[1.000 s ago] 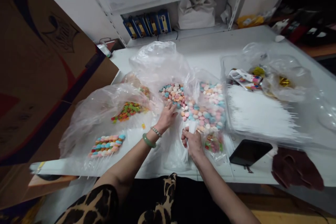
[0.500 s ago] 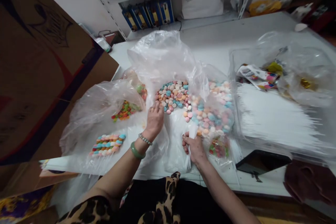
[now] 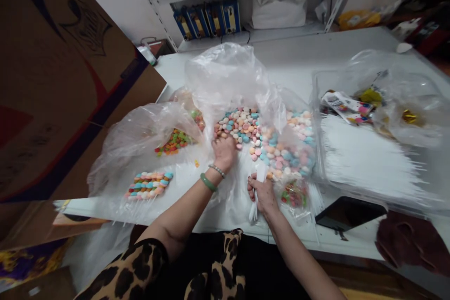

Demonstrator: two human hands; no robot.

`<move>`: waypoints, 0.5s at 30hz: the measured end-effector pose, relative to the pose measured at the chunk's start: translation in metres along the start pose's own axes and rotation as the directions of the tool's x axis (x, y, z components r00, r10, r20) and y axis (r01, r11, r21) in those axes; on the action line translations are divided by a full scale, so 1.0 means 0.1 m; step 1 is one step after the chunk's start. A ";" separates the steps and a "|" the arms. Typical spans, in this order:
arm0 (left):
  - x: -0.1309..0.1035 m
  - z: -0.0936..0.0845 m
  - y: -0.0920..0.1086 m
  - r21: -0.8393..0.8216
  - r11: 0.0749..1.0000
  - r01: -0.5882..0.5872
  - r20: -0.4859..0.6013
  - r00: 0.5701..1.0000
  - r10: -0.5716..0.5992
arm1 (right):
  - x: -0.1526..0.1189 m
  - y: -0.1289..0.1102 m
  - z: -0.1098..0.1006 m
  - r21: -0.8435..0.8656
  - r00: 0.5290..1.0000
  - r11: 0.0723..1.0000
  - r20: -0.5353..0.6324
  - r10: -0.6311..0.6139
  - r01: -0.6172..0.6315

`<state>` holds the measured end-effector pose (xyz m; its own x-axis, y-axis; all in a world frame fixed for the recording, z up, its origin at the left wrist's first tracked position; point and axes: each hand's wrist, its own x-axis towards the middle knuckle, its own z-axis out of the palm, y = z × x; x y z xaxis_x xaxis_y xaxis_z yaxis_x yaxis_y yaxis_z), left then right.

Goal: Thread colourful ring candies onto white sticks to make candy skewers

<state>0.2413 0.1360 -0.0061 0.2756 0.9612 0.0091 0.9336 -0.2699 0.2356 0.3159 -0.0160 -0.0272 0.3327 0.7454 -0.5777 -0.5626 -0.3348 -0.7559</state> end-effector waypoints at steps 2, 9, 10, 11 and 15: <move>-0.27 0.05 0.14 -0.023 0.997 -0.080 0.034 0.996 0.081 | 0.00 0.01 -0.01 -0.002 1.000 1.000 -0.010 -0.008 0.008; -0.69 -0.04 0.02 -0.074 0.945 -0.320 0.080 0.942 0.325 | -0.05 0.01 -0.06 0.023 0.999 1.000 -0.036 -0.011 0.011; -0.60 -0.10 -0.07 -0.052 0.956 -0.287 0.029 0.957 0.289 | -0.05 0.01 -0.06 0.026 0.999 1.000 -0.036 -0.012 0.013; -0.49 -0.16 -0.16 -0.026 0.973 -0.230 -0.029 0.973 0.229 | -0.05 0.00 -0.06 0.026 0.999 1.000 -0.034 -0.010 0.011; -0.07 -0.29 -0.41 -0.028 0.999 -0.047 -0.150 0.988 0.042 | -0.04 0.01 -0.04 0.011 0.999 1.000 -0.028 -0.015 0.016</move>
<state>0.1948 0.1422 0.0124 0.2769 0.9467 0.1649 0.9130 -0.3127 0.2621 0.3170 -0.0211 -0.0270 0.3624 0.7339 -0.5745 -0.5654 -0.3169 -0.7615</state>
